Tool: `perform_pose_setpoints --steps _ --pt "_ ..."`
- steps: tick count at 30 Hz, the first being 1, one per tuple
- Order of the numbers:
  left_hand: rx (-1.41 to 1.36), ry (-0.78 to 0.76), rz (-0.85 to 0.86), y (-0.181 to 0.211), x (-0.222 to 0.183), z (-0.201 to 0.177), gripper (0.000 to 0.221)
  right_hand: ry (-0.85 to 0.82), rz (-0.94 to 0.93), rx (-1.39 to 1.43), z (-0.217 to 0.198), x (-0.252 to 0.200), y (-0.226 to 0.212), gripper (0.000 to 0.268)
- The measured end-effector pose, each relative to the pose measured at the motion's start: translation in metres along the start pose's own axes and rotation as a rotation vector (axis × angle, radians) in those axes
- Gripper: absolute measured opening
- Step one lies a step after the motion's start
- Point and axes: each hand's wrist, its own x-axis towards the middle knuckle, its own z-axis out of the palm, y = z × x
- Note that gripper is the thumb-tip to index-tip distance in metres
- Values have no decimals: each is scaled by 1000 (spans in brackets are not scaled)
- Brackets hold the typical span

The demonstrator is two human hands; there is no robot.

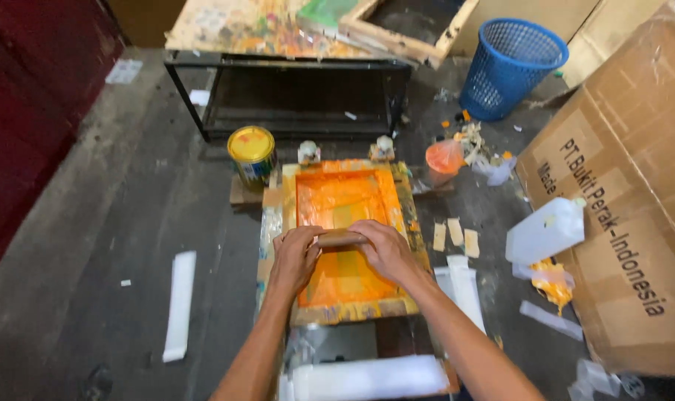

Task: Manual screen printing process involving spreading ink with a squeegee, using a roller, and handling small labels.

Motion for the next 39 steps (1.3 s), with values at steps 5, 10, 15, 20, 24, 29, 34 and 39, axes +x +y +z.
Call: perform_pose_setpoints --steps 5,10,15,20,24,29,34,39 --pt "84 -6 -109 -8 38 -1 29 22 144 25 21 31 29 22" --pt "117 -7 -108 -9 40 2 23 -7 234 66 14 33 20 27" --pt "186 -56 -55 -4 20 0 22 -65 217 31 18 11 22 23" --pt "176 -111 -47 8 -17 -4 21 -128 212 37 10 -23 -1 21" --pt "136 -162 -39 23 -47 -11 17 -176 205 32 -3 -51 -27 18" --pt "64 -162 8 42 -77 -19 13 -210 173 105 -16 -75 -46 20" --pt "46 -172 48 48 -95 -23 13 -242 143 146 -23 -88 -54 21" --pt "22 -168 50 44 -90 -21 13 -227 116 131 -20 -85 -49 25"
